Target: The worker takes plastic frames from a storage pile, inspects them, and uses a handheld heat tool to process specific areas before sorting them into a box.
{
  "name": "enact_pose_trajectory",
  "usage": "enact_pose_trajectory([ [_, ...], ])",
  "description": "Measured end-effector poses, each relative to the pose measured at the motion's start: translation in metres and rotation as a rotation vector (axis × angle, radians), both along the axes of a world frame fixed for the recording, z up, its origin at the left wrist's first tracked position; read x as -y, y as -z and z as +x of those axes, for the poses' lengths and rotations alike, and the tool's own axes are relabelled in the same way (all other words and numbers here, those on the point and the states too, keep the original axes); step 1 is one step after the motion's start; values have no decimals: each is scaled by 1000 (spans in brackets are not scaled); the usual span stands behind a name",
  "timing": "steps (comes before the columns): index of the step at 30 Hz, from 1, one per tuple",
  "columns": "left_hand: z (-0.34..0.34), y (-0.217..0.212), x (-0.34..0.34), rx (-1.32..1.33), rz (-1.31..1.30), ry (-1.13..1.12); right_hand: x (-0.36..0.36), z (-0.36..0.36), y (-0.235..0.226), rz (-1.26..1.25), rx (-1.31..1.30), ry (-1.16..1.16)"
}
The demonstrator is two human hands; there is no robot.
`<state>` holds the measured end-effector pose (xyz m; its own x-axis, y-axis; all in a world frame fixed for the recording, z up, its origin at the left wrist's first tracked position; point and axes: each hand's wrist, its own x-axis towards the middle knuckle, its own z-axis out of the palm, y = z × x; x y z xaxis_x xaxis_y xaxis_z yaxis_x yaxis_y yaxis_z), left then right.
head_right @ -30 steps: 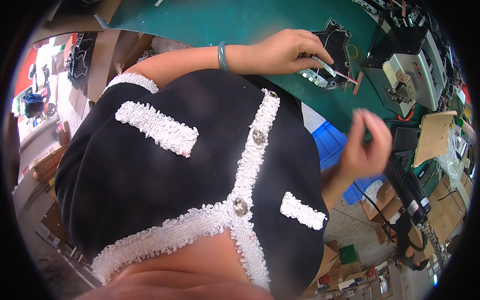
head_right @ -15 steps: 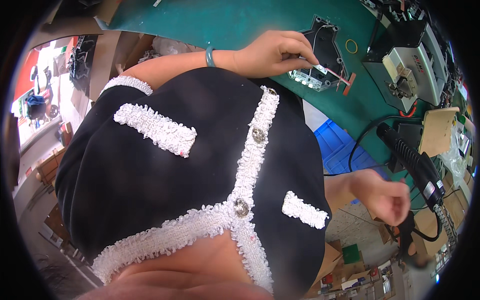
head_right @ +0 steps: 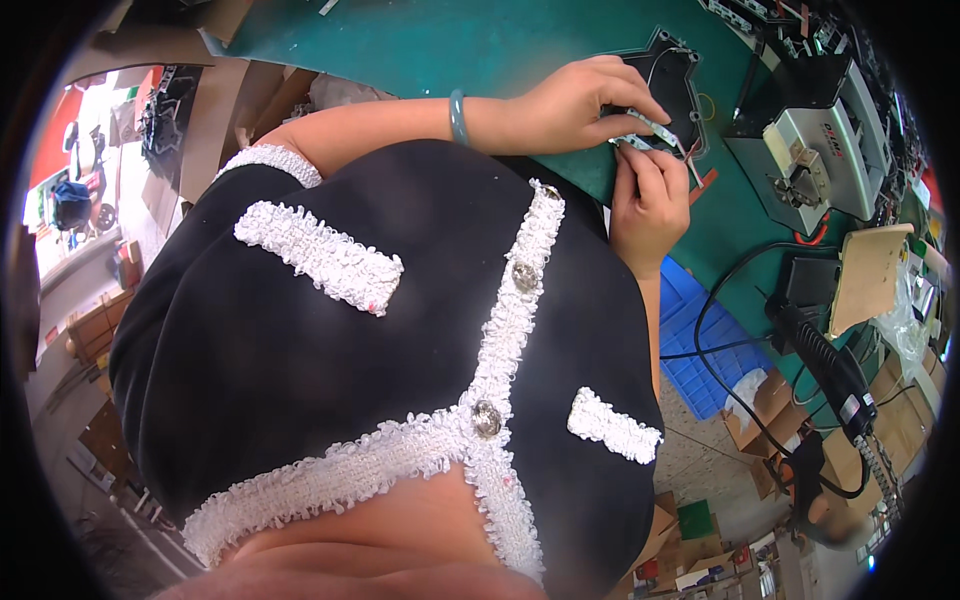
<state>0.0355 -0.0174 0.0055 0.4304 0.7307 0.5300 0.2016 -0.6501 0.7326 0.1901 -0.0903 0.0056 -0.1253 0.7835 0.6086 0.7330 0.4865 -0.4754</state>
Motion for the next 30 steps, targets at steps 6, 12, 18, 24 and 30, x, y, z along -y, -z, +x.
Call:
enact_pose_trajectory([
  [6, -3, 1, 3, -78, 40, -45, -1, 0, 0, -35, -24, 18],
  [12, -5, 3, -1, -53, -2, -6, -1, 0, 3, -22, -31, 7],
  [18, -6, -1, 2, -84, 7, -27, -2, -1, 1, -21, -27, 26],
  [24, -6, -2, 3, -102, 28, -42, -2, -3, 0, -30, -35, 32],
  [30, -3, -1, 2, -128, 92, -31, 0, -2, 1, -45, -51, 48],
])
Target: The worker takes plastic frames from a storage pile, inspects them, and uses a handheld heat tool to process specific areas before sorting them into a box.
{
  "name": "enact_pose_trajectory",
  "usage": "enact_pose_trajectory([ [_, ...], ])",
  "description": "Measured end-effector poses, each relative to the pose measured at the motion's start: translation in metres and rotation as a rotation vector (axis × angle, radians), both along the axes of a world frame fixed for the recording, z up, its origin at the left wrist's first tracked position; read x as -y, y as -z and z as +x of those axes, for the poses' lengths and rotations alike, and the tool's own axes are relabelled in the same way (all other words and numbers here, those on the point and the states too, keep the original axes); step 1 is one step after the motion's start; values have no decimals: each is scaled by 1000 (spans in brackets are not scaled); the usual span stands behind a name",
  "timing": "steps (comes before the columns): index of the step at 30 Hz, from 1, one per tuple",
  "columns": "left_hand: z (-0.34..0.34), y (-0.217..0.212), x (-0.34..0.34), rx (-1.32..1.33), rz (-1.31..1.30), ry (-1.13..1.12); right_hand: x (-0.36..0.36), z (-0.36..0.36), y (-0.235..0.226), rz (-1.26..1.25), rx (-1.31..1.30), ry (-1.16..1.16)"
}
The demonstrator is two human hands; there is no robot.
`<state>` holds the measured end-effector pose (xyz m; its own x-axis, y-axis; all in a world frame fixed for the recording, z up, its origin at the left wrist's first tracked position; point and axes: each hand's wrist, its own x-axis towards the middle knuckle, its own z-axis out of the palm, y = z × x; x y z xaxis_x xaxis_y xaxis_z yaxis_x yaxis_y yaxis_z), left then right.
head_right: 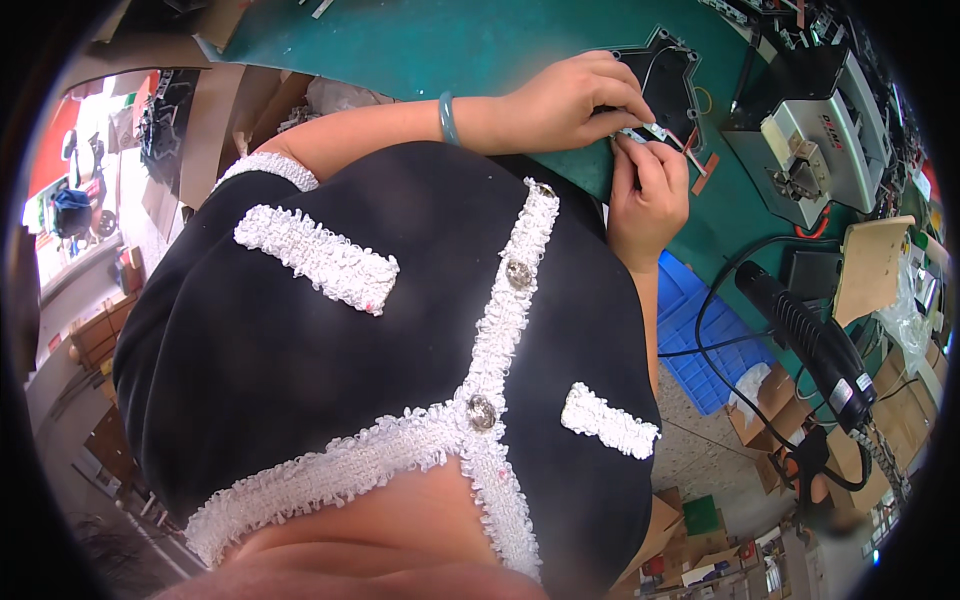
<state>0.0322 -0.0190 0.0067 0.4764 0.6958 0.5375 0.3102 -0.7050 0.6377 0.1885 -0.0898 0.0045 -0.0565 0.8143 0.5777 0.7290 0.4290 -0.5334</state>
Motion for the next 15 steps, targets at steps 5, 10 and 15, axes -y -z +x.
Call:
enact_pose_trajectory([
  [5, -1, 3, -1, 10, -2, -13, 4, -1, -16, -89, -179, -72],
  [10, 1, 2, -3, 27, 9, 41, 71, 104, -52, 509, 90, 449],
  [15, 0, 1, -2, 37, -32, 36, 57, 174, -95, 357, -462, 107],
])
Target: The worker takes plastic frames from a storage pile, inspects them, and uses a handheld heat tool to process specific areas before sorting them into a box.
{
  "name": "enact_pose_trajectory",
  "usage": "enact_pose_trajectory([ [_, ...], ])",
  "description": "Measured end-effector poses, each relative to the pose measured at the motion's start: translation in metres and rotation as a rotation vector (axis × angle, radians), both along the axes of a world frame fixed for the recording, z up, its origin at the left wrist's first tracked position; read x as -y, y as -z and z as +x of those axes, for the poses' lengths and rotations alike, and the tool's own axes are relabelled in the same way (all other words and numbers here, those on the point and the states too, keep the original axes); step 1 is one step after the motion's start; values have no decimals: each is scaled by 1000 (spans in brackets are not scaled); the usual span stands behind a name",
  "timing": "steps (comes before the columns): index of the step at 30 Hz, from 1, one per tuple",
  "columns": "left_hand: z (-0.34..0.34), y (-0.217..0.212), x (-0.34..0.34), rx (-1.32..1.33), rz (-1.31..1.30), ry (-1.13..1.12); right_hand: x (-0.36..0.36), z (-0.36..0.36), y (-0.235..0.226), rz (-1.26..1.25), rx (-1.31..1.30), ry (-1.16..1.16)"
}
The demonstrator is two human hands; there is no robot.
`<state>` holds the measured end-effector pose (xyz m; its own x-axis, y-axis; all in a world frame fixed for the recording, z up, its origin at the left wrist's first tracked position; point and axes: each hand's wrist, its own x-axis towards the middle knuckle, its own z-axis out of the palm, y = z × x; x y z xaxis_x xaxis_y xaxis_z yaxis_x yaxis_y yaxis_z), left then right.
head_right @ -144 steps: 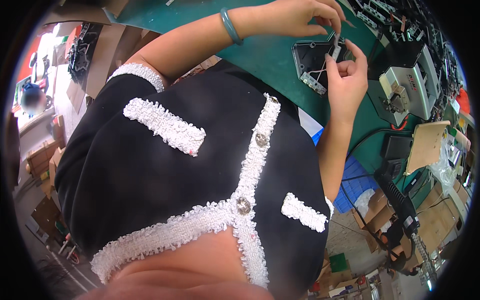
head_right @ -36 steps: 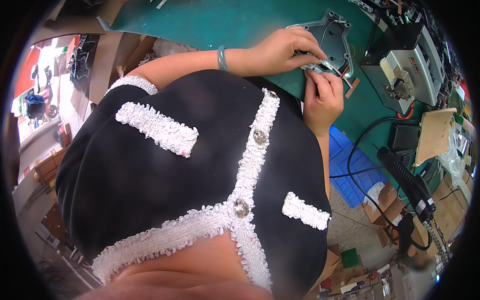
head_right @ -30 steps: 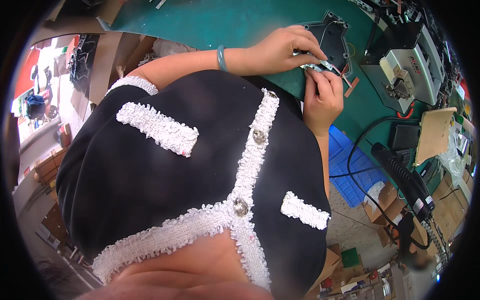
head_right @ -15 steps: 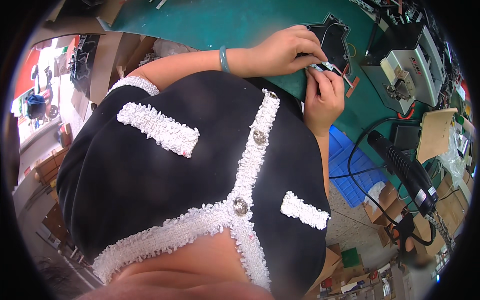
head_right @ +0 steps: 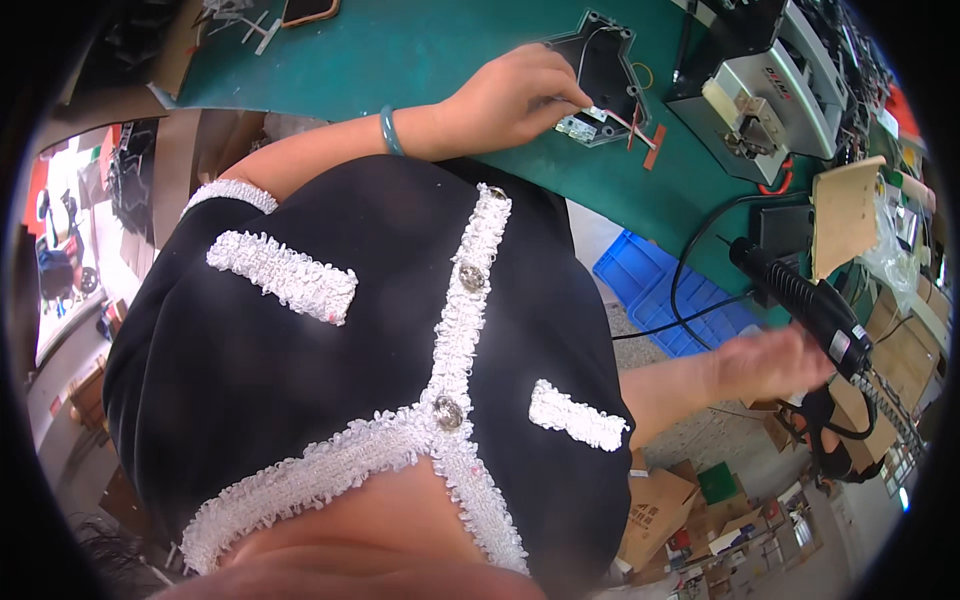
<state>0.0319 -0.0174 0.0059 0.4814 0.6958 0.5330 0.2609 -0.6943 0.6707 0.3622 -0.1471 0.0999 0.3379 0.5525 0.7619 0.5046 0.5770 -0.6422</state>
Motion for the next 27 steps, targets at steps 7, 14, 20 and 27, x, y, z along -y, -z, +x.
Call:
enact_pose_trajectory([
  [7, 0, 0, -2, -2, -10, 17, -64, 15, -13, -79, -194, -465],
  [14, 1, 0, -2, 19, -2, 20, -138, -12, -55, 150, -248, -315],
  [20, -1, -1, -1, 1, -38, 14, -159, -47, -46, 81, -193, -241],
  [27, 0, -3, -2, 3, -25, 23, -153, -40, -41, -49, -260, -388],
])
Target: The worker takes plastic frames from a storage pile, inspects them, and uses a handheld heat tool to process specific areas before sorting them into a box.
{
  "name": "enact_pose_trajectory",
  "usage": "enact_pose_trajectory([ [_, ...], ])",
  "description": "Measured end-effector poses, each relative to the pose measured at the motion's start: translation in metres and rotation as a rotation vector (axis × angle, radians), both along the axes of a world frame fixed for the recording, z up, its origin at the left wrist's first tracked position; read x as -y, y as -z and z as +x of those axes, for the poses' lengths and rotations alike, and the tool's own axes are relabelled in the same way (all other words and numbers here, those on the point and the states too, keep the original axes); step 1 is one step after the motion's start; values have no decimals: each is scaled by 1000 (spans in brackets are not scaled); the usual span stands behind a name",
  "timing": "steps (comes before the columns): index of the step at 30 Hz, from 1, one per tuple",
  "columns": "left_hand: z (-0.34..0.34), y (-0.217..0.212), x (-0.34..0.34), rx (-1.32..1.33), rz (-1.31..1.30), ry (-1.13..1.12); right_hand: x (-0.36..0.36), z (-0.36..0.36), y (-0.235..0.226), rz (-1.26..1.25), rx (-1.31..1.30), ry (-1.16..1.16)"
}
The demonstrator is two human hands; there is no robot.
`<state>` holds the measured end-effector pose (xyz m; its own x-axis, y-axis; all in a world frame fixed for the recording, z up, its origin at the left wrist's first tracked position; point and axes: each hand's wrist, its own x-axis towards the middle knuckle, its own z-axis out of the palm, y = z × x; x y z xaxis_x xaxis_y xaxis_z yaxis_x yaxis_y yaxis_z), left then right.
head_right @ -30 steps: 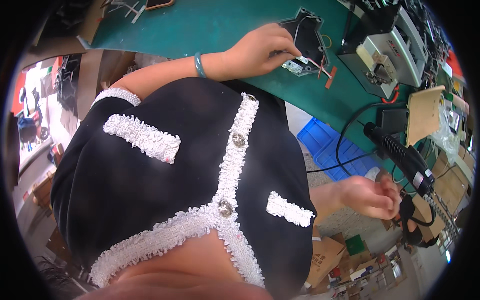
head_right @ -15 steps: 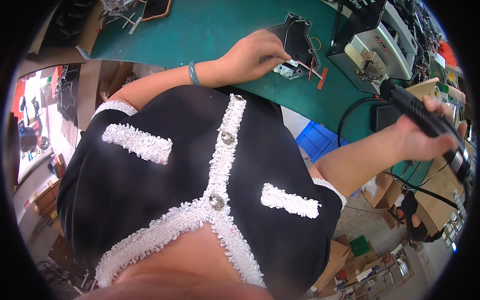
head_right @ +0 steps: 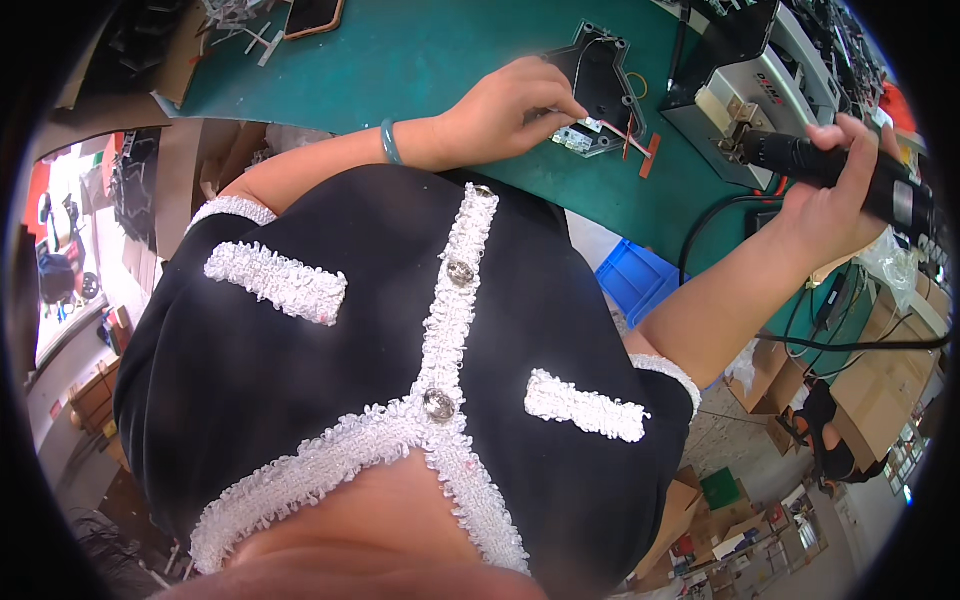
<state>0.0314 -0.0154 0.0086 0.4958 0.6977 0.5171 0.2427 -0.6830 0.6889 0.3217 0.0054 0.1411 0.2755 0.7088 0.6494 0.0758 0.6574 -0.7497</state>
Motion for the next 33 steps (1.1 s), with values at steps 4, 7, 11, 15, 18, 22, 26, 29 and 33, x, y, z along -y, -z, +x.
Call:
enact_pose_trajectory([
  [4, 1, 2, 0, 1, -19, 3, 25, 15, -6, 40, -9, -18],
  [7, 1, 4, -1, -3, -11, -5, 40, 26, -1, 8, -108, -34],
  [11, -1, -1, -1, -16, 22, -33, 41, 19, 10, 5, -294, -117],
  [15, 3, -1, -6, -97, 65, 21, 45, -10, 19, -6, -497, -334],
  [18, 2, -7, -1, -174, 59, -11, 41, -42, 28, 6, -410, -360],
  [22, 2, -23, -6, 6, 113, -101, 40, -59, 26, 18, -419, -453],
  [26, 3, -33, -13, 150, -117, 145, 40, -61, 16, 71, -442, -471],
  [29, -1, -41, -8, 152, -336, 231, 45, -56, 10, 94, -429, -567],
  [33, -3, -50, -2, 192, -482, 291, 51, -54, 9, 96, -424, -565],
])
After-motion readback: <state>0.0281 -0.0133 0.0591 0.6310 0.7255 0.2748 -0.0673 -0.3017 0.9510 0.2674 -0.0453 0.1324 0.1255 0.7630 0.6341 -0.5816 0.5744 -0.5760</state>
